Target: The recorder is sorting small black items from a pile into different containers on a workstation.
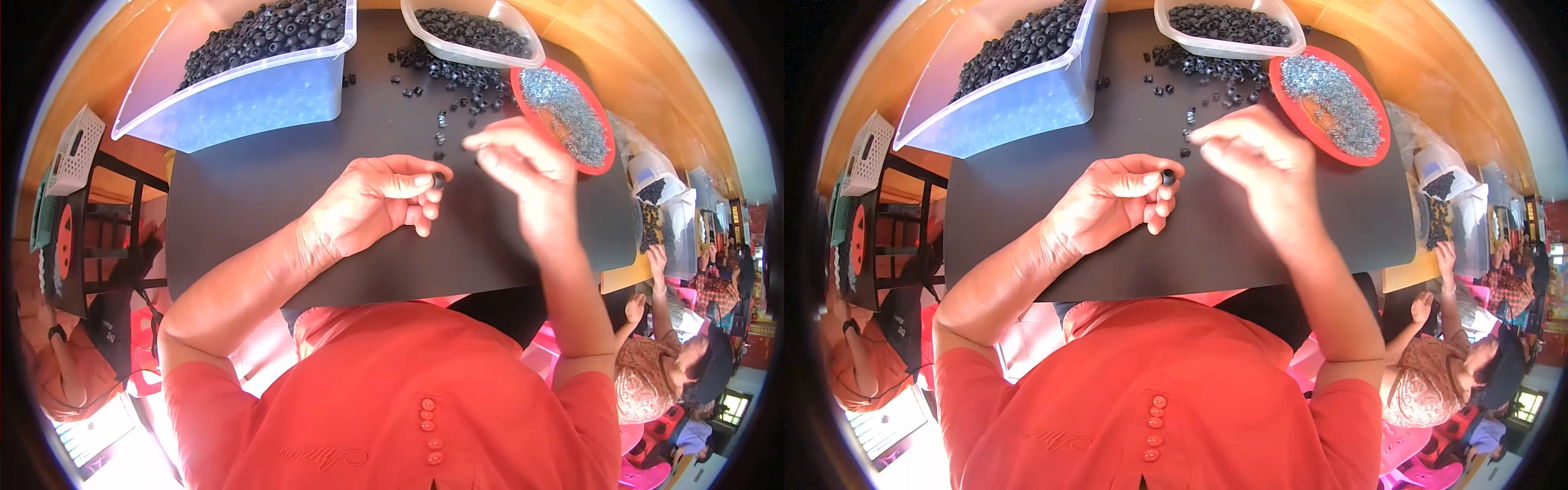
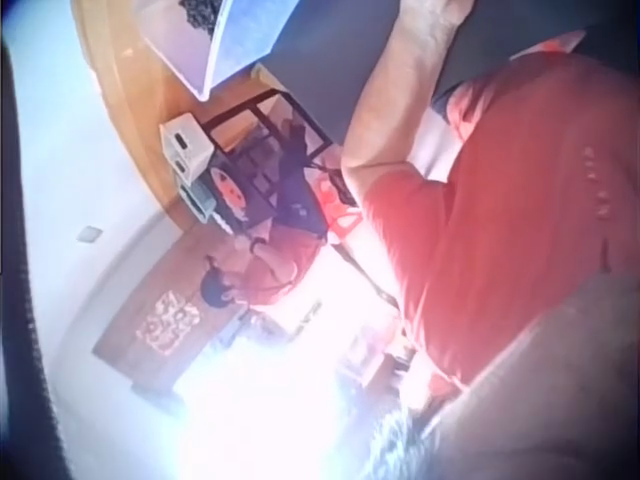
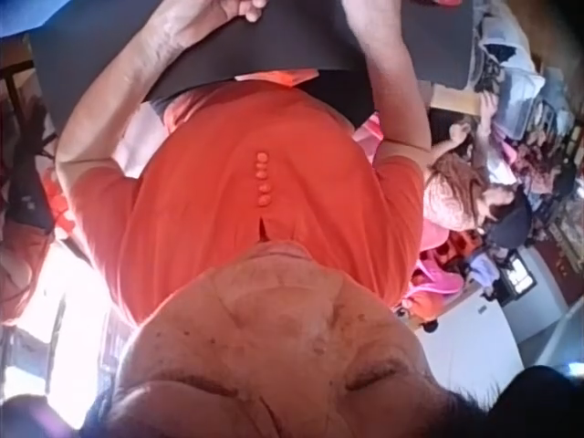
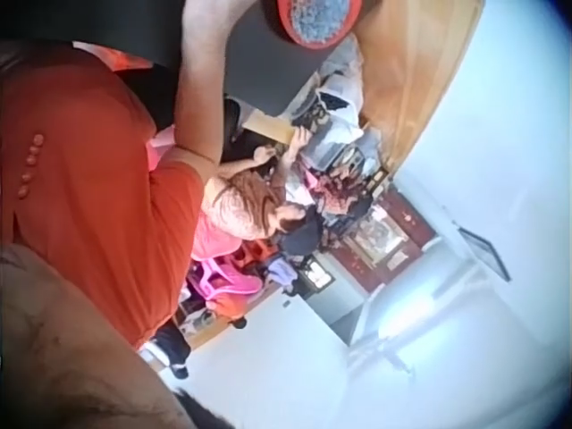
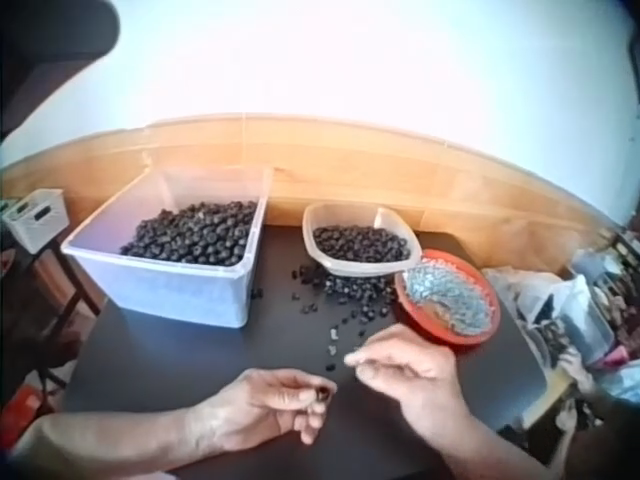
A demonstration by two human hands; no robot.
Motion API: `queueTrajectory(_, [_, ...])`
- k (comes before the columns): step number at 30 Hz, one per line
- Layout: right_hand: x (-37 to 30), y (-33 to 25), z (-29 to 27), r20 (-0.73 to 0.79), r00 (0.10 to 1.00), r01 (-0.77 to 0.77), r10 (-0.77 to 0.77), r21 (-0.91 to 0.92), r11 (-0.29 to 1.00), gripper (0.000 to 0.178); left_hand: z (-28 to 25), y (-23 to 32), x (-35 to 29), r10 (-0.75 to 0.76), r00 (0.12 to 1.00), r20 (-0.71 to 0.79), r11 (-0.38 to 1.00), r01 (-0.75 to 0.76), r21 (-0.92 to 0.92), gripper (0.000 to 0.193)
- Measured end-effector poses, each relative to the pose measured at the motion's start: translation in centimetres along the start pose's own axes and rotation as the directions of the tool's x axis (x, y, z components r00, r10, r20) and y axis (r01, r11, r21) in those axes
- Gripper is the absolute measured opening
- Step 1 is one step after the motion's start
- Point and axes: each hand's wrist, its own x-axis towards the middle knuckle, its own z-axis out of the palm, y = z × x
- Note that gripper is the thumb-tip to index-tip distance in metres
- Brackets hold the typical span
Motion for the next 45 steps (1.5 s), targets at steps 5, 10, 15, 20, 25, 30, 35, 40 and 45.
queueTrajectory(5, [-1.3, 1.3, 3.4, 0.04, 0.989, -0.15, 0.145, 0.34, 0.928, 0.013, 0.3, -0.1, -0.4, 0.048, 0.998, -0.032, 0.999, -0.049, -0.02, 0.028])
queueTrajectory(10, [-1.4, 1.2, 4.1, 0.035, 0.986, -0.161, 0.161, 0.396, 0.904, 0.013, 0.5, -0.1, -0.6, 0.075, 0.994, -0.084, 0.996, -0.078, -0.038, 0.02])
queueTrajectory(15, [-1.4, 0.9, 4.2, -0.024, 0.983, -0.161, 0.18, 0.349, 0.923, 0.011, 0.5, 0.0, -0.5, 0.098, 0.99, -0.106, 0.995, -0.097, 0.012, 0.02])
queueTrajectory(20, [-1.5, 1.5, 3.2, -0.043, 0.996, 0.075, -0.074, 0.022, 0.997, 0.009, 1.0, 0.0, -0.4, 0.126, 0.984, -0.127, 0.991, -0.12, 0.05, 0.02])
queueTrajectory(25, [1.1, 0.4, -1.3, -0.126, 0.987, 0.068, -0.104, -0.258, 0.964, 0.007, 1.9, 0.2, -1.1, 0.037, 0.996, -0.085, 0.968, -0.015, 0.251, 0.022])
queueTrajectory(30, [2.8, 3.4, -3.5, 0.192, 0.953, 0.292, -0.236, -0.79, 0.539, 0.012, 2.2, -0.5, -1.0, -0.083, 0.996, 0.013, 0.957, 0.077, 0.278, 0.019])
queueTrajectory(35, [3.0, 3.3, -0.7, 0.39, 0.839, 0.519, -0.379, -0.781, 0.347, 0.02, 2.1, -0.5, -1.1, -0.1, 0.995, 0.032, 0.945, 0.085, 0.317, 0.02])
queueTrajectory(40, [3.5, 4.0, 0.8, 0.514, 0.804, 0.584, -0.299, -0.777, 0.234, 0.02, 2.1, -0.4, -1.1, -0.104, 0.994, 0.021, 0.949, 0.093, 0.3, 0.021])
queueTrajectory(45, [3.3, 3.8, 1.0, 0.52, 0.817, 0.572, -0.25, -0.787, 0.231, 0.018, 1.7, -0.1, -1.0, -0.067, 0.998, 0.001, 0.955, 0.064, 0.29, 0.022])
